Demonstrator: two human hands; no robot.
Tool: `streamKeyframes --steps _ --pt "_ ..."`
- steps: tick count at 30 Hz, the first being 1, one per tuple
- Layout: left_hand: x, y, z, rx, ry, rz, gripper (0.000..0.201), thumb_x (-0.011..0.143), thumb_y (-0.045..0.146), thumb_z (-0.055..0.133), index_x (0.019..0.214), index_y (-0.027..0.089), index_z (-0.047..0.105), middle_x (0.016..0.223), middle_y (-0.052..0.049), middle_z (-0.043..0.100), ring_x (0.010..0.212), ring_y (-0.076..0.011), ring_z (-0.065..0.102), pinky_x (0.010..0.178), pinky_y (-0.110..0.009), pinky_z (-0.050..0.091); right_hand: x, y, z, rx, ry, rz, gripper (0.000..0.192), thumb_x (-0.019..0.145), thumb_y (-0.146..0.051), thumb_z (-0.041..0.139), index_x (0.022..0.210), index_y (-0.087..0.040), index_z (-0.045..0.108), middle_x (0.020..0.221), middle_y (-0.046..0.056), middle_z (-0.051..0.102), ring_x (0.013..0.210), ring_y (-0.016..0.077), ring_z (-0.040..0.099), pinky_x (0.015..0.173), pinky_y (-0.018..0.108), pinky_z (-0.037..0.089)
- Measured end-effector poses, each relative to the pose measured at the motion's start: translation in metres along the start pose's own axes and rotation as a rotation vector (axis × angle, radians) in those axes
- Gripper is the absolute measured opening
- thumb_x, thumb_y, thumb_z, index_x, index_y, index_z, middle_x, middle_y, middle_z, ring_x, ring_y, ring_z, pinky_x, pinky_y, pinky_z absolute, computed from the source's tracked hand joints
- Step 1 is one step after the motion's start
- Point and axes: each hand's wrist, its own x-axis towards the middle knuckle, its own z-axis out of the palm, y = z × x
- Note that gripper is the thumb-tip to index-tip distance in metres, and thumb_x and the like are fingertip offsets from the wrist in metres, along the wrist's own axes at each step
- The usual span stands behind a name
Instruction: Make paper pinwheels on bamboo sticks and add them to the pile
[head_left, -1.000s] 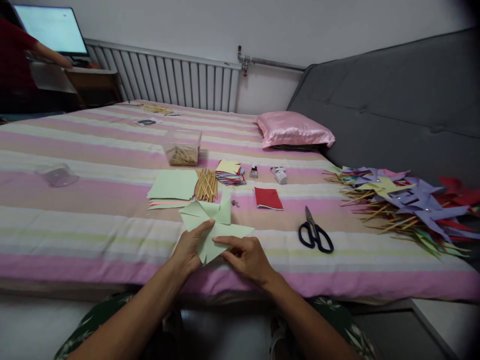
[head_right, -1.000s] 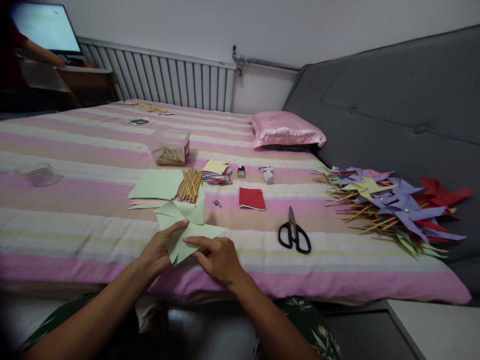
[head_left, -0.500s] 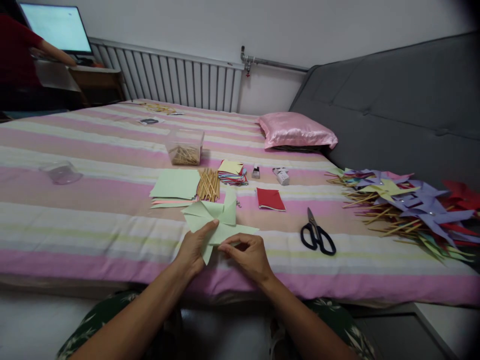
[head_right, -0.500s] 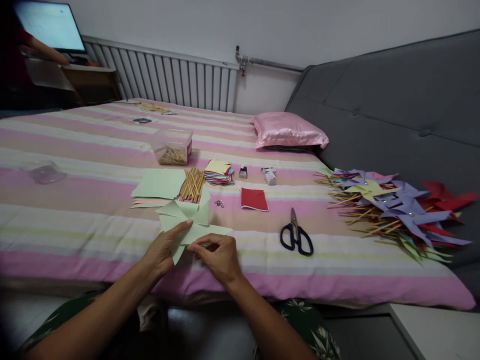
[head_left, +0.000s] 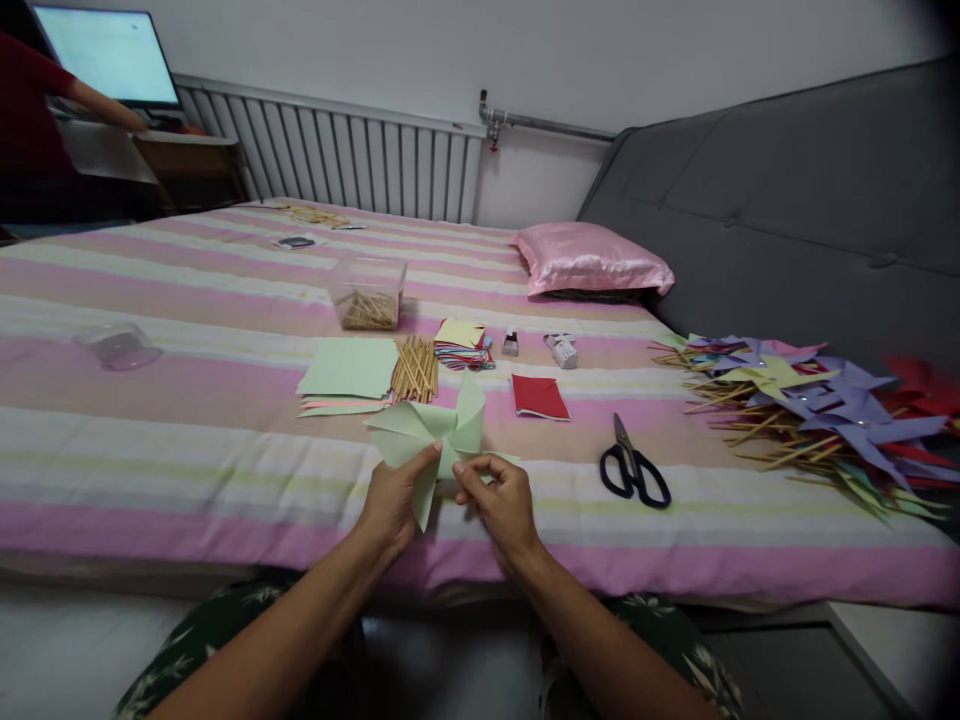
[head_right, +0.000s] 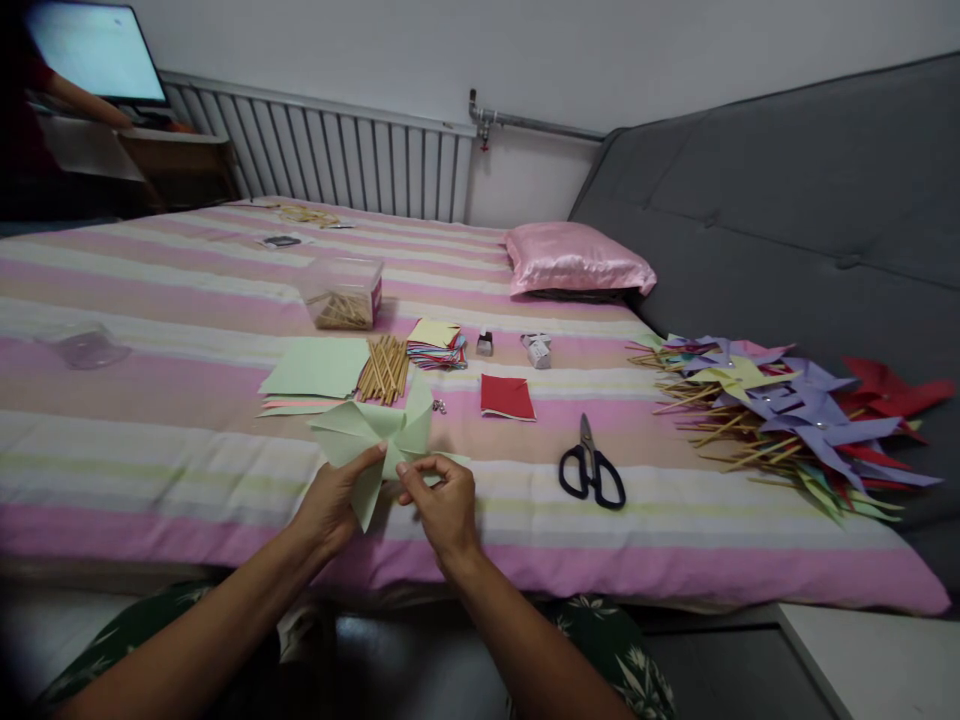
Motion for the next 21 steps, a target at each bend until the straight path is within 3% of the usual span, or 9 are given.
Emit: streamKeyframes --steps 12,21 --pt "-0.0038 -0.0010 0.0014 0.060 -0.051 0.072 0.030 0.053 0.020 0.080 0.079 0.011 0.068 0.079 -0.005 0.072 0.066 -0.0175 0.064 0.062 -0.028 0.051 0.0022 0.0009 0.0024 0.054 0.101 0.054 0.035 0.063 -0.049 0.070 0.063 -0.016 0.059 0.043 -0.003 0.053 0.031 0.0048 0.031 0.033 0.019 0.021" --pt "-0.0055 -0.0009 0.0022 0.102 -0.071 0.085 0.029 0.053 0.021 0.080 0.077 0.012 0.066 0.078 -0.005 0.071 0.066 -0.0181 0.063 0.059 -0.028 0.049 0.0049 0.0041 0.0012 0.070 0.118 0.062 0.035 0.060 -0.048 0.072 0.060 -0.015 0.060 0.044 -0.003 0.052 0.037 0.0072 0.038 0.037 0.020 0.026"
